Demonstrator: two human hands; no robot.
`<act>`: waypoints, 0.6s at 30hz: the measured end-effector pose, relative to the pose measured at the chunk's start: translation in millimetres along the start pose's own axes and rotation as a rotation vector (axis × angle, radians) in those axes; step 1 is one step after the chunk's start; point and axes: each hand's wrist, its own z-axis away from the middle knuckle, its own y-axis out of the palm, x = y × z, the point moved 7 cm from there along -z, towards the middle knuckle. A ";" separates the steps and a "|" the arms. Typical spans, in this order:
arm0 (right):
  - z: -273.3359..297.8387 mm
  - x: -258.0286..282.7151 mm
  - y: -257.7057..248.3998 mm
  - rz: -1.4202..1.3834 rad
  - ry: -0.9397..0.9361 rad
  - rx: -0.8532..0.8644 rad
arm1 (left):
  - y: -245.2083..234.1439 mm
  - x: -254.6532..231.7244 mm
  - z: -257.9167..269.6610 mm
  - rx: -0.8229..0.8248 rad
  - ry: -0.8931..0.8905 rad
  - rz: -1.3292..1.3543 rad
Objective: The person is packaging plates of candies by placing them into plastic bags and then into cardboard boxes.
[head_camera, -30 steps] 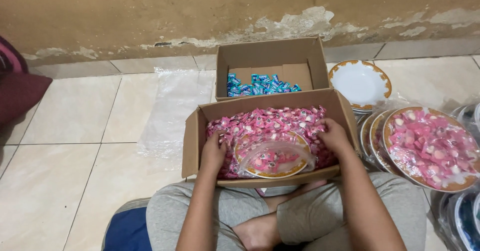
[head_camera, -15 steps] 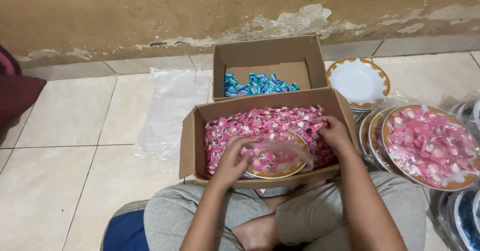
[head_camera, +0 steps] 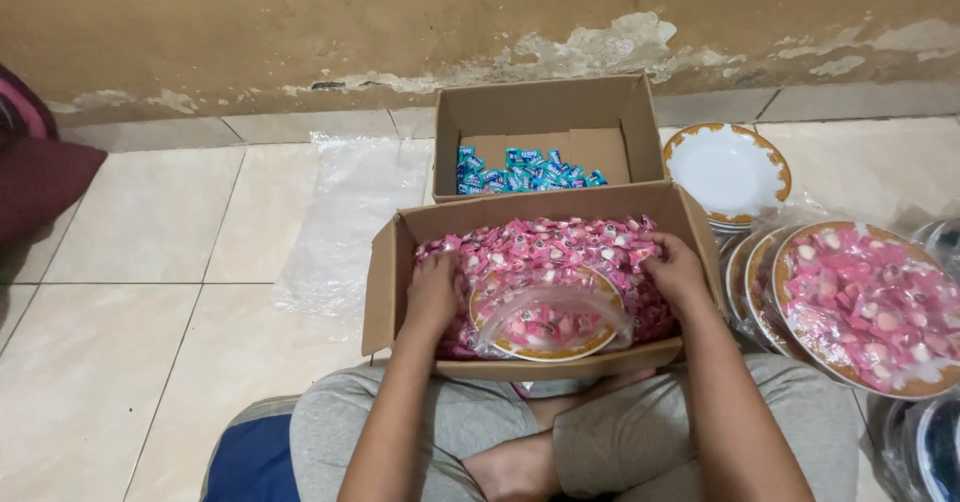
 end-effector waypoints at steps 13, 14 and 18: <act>-1.1 2.9 -2.1 -0.036 -0.020 -0.015 | -3.5 30.4 17.3 0.058 -0.314 -0.008; 5.5 7.2 -3.0 -0.031 -0.018 -0.007 | -0.8 29.3 19.3 0.059 -0.322 -0.004; 13.0 25.9 -2.3 -0.055 -0.026 0.000 | -20.9 19.1 24.9 -0.086 -0.393 0.351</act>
